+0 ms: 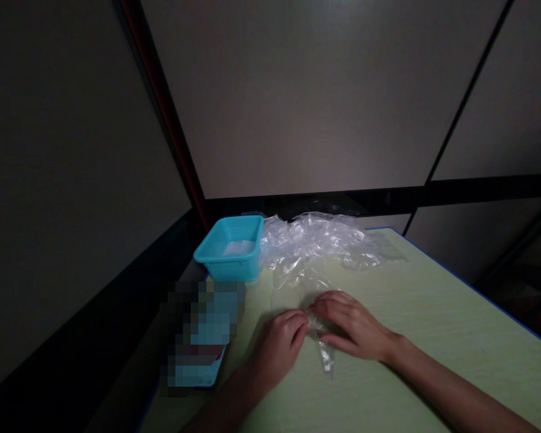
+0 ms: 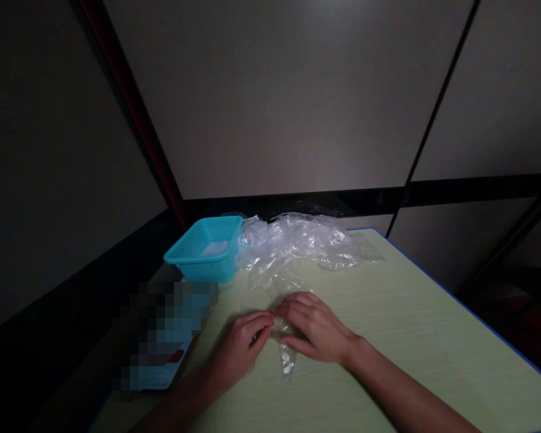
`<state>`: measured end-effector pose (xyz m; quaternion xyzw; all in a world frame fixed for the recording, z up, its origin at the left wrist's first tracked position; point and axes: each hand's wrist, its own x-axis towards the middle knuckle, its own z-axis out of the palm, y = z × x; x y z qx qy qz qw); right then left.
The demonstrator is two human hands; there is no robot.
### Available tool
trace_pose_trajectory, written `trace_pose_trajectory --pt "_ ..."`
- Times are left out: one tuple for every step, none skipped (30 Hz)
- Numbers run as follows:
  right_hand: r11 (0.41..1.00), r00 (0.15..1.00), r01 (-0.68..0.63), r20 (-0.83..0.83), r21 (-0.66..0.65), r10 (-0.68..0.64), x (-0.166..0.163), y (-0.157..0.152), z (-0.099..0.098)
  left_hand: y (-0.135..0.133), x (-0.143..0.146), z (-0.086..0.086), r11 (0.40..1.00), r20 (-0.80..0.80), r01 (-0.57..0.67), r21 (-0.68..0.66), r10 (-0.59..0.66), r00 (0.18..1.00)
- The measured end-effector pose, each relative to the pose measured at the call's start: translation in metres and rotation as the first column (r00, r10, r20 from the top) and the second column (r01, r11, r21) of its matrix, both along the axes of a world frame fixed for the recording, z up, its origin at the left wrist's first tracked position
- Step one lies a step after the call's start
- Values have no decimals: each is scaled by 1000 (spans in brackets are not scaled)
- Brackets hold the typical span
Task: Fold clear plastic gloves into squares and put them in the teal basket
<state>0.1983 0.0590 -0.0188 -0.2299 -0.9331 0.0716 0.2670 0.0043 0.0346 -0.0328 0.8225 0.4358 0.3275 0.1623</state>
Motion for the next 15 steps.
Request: trace_pose_trajectory --pt "1000 1000 -7 18 -12 7 0 0 1 0 0 1 1000 39 -11 -27 12 999" --pt "1000 999 -4 39 -24 5 0 0 1 0 0 2 998 86 -21 -61 27 996" --pt "999 998 6 61 -33 -4 0 1 1 0 0 3 993 154 -25 -114 43 987" --pt "999 997 23 81 -41 -19 0 1 1 0 0 4 984 235 -22 -177 64 970" --pt "998 994 41 100 -47 -37 0 1 0 0 1 5 970 317 -11 -242 89 944" --pt "997 992 59 111 -50 -53 0 2 -1 0 2 5 954 390 9 -301 115 914" --pt "996 991 74 115 -53 -68 0 3 -2 1 3 5 937 448 30 -349 139 883" --pt "994 990 90 112 -54 -84 1 4 -3 2 4 4 922 488 47 -385 160 858" --pt "993 990 106 101 -58 -100 1 4 -4 4 5 3 910 511 59 -411 176 841" --pt "990 989 124 83 -62 -118 2 5 -5 6 6 2 899 527 67 -432 191 828" --pt "987 988 145 58 -71 -141 3 6 -6 7 6 0 885 545 81 -458 207 812" --pt "981 985 172 25 -88 -170 4 6 -6 9 6 -1 871 563 97 -481 223 796" --pt "972 979 200 -12 -121 -203 4 7 -6 10 5 -1 859 576 112 -499 232 784" --pt "959 971 222 -48 -176 -234 5 7 -6 11 4 -1 841 590 139 -522 239 772" --pt "939 962 226 -90 -259 -257 5 7 -5 11 2 0 814 607 179 -553 246 756"
